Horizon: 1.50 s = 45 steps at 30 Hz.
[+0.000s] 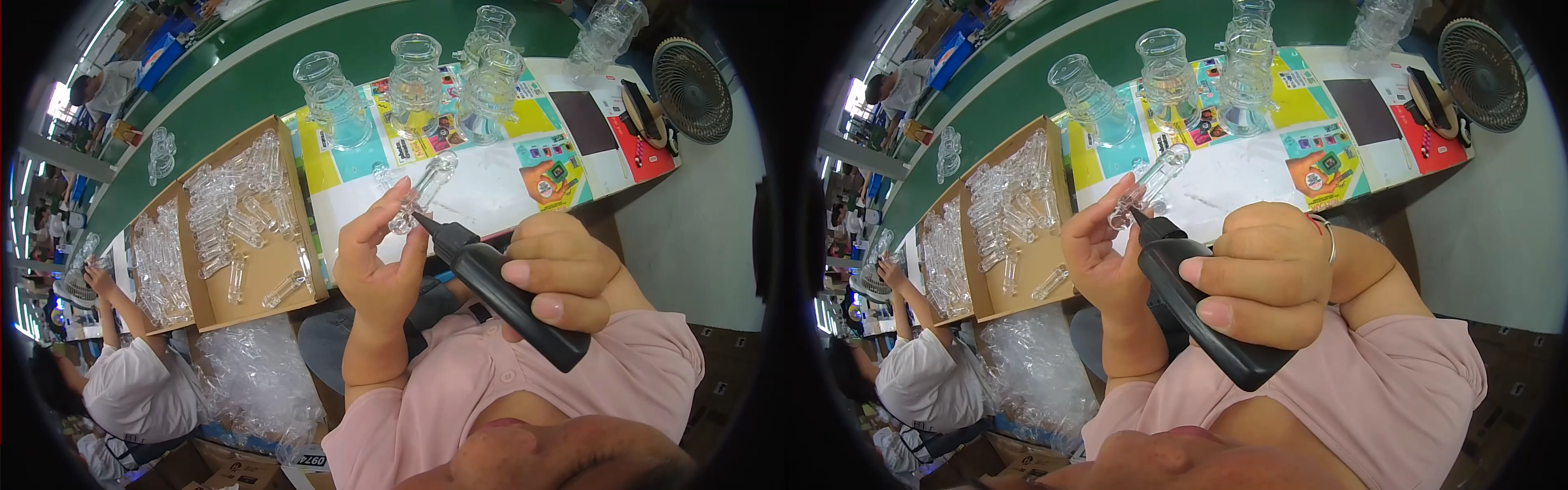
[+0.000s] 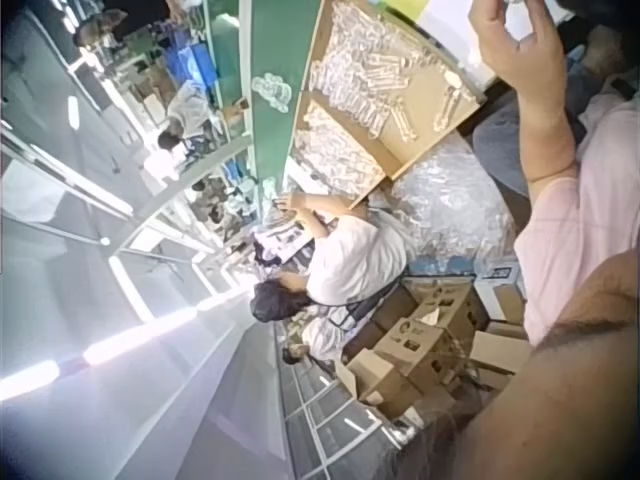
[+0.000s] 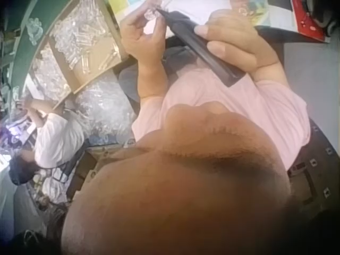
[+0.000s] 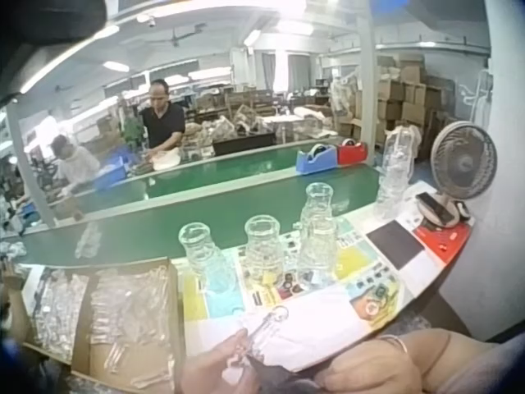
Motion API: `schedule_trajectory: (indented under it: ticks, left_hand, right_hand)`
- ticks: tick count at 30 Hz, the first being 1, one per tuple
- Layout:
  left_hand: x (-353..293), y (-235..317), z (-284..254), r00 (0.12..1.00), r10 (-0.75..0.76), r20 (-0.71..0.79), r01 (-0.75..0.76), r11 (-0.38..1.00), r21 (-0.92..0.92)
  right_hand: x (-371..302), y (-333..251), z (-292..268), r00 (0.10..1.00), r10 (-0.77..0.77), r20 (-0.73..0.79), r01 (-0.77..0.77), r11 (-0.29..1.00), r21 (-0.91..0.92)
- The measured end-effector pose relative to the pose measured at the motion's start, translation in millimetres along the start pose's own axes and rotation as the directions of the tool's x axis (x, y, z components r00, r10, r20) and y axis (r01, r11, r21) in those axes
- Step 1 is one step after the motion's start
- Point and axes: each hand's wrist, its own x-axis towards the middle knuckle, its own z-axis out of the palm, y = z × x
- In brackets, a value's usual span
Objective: Assembling glass lighting fixtures by applying adhesive to small components and inserting them into the fixture bodies.
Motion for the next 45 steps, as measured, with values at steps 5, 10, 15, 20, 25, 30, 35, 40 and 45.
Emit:
schedule_trajectory:
  ticks: [5, 10, 15, 20, 25, 30, 35, 40, 45]
  left_hand:
    - [1.2, -6.8, 2.2, 0.993, 0.109, -0.035, -0.105, 0.988, 0.11]
    - [2.6, -8.3, 1.3, 0.987, 0.157, -0.036, -0.148, 0.972, 0.183]
    - [2.4, -10.2, 0.5, 0.978, 0.206, -0.032, -0.193, 0.955, 0.225]
    - [7.2, -1.4, 3.6, 0.936, 0.321, 0.142, -0.351, 0.835, 0.424]
    - [2.1, -5.1, 11.7, 0.931, 0.323, 0.169, -0.365, 0.814, 0.451]
    - [1.6, -3.0, 22.1, 0.93, 0.291, 0.223, -0.365, 0.792, 0.49]
    - [-6.7, -2.1, 29.3, 0.947, 0.189, 0.261, -0.293, 0.842, 0.453]
    - [-15.4, -12.0, 39.5, 0.959, -0.002, 0.282, -0.101, 0.931, 0.351]
    - [-28.0, -21.3, 38.4, 0.922, -0.321, 0.218, 0.335, 0.942, -0.031]
  right_hand:
    - [2.3, 2.2, 0.7, 1.0, -0.004, 0.005, 0.004, 1.0, 0.001]
    - [4.4, -1.5, -2.3, 0.996, 0.081, 0.032, -0.081, 0.997, 0.011]
    - [6.4, -8.0, -15.7, 0.959, 0.266, 0.1, -0.267, 0.964, -0.004]
    - [9.3, 1.7, -23.1, 0.681, 0.722, -0.118, -0.706, 0.691, 0.155]
    - [-51.9, 51.9, -31.0, 0.044, 0.958, -0.283, -0.636, 0.246, 0.731]
    - [-123.4, 92.4, -82.6, -0.014, 0.998, 0.065, 0.245, -0.06, 0.968]
    - [-175.5, 109.7, -106.4, -0.107, 0.991, -0.085, 0.581, 0.132, 0.803]
    - [-191.7, 105.4, -116.2, -0.132, 0.974, -0.184, 0.696, 0.223, 0.683]
    - [-200.9, 102.4, -121.2, -0.108, 0.982, -0.158, 0.732, 0.186, 0.656]
